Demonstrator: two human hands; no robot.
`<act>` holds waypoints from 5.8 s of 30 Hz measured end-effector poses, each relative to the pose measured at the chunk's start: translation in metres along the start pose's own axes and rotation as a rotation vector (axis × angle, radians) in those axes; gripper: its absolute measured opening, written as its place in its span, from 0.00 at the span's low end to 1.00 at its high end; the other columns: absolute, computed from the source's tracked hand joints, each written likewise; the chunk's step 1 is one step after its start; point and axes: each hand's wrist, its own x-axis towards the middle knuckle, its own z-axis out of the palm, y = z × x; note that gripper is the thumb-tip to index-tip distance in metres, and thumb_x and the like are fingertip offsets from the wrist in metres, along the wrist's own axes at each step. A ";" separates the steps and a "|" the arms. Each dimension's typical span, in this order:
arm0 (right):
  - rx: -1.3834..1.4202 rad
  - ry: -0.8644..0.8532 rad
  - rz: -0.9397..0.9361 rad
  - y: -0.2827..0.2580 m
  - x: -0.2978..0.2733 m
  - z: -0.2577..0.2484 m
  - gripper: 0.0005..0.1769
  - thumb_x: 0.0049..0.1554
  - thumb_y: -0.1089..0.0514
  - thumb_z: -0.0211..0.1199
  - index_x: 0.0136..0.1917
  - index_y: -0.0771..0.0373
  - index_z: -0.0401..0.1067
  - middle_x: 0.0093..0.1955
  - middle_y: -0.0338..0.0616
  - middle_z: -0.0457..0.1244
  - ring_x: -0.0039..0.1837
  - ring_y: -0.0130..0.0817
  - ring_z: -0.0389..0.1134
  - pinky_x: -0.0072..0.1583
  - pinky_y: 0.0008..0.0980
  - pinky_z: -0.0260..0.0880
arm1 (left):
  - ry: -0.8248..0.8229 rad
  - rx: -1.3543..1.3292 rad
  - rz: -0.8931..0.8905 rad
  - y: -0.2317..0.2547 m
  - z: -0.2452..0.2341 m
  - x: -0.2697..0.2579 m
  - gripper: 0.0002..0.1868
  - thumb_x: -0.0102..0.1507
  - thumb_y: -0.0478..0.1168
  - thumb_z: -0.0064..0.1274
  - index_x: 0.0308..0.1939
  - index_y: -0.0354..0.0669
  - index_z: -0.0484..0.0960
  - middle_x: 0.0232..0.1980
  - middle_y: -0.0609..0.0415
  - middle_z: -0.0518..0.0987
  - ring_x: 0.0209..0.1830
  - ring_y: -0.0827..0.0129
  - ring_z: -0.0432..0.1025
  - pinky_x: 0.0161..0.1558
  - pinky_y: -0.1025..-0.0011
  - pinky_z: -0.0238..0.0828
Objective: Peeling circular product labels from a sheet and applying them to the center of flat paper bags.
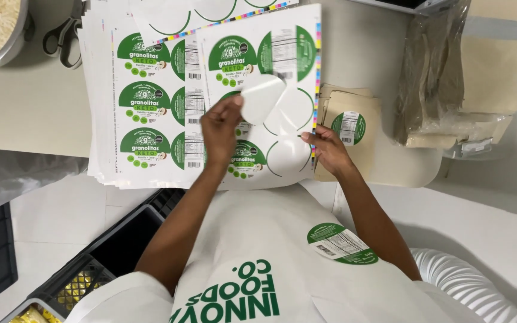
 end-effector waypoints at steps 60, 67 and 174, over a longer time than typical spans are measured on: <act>-0.176 0.290 0.058 -0.121 0.157 0.149 0.18 0.55 0.44 0.63 0.39 0.60 0.74 0.35 0.40 0.68 0.41 0.36 0.75 0.51 0.31 0.78 | 0.218 0.008 0.306 0.071 -0.064 0.024 0.10 0.68 0.42 0.59 0.52 0.47 0.84 0.52 0.50 0.85 0.53 0.62 0.81 0.52 0.66 0.88; -0.536 0.105 0.122 -0.087 0.024 0.100 0.20 0.65 0.45 0.60 0.48 0.64 0.80 0.46 0.48 0.69 0.53 0.44 0.74 0.57 0.49 0.77 | -0.499 0.574 0.719 0.027 -0.010 0.000 0.13 0.66 0.30 0.54 0.49 0.48 0.88 0.49 0.49 0.87 0.52 0.54 0.81 0.58 0.49 0.77; -0.607 0.719 -0.023 -0.048 -0.024 -0.068 0.20 0.68 0.42 0.59 0.66 0.55 0.74 0.39 0.38 0.61 0.42 0.29 0.64 0.46 0.34 0.70 | -1.406 0.477 -0.327 0.068 0.088 -0.083 0.19 0.58 0.60 0.59 0.43 0.55 0.87 0.42 0.56 0.85 0.47 0.57 0.82 0.50 0.58 0.78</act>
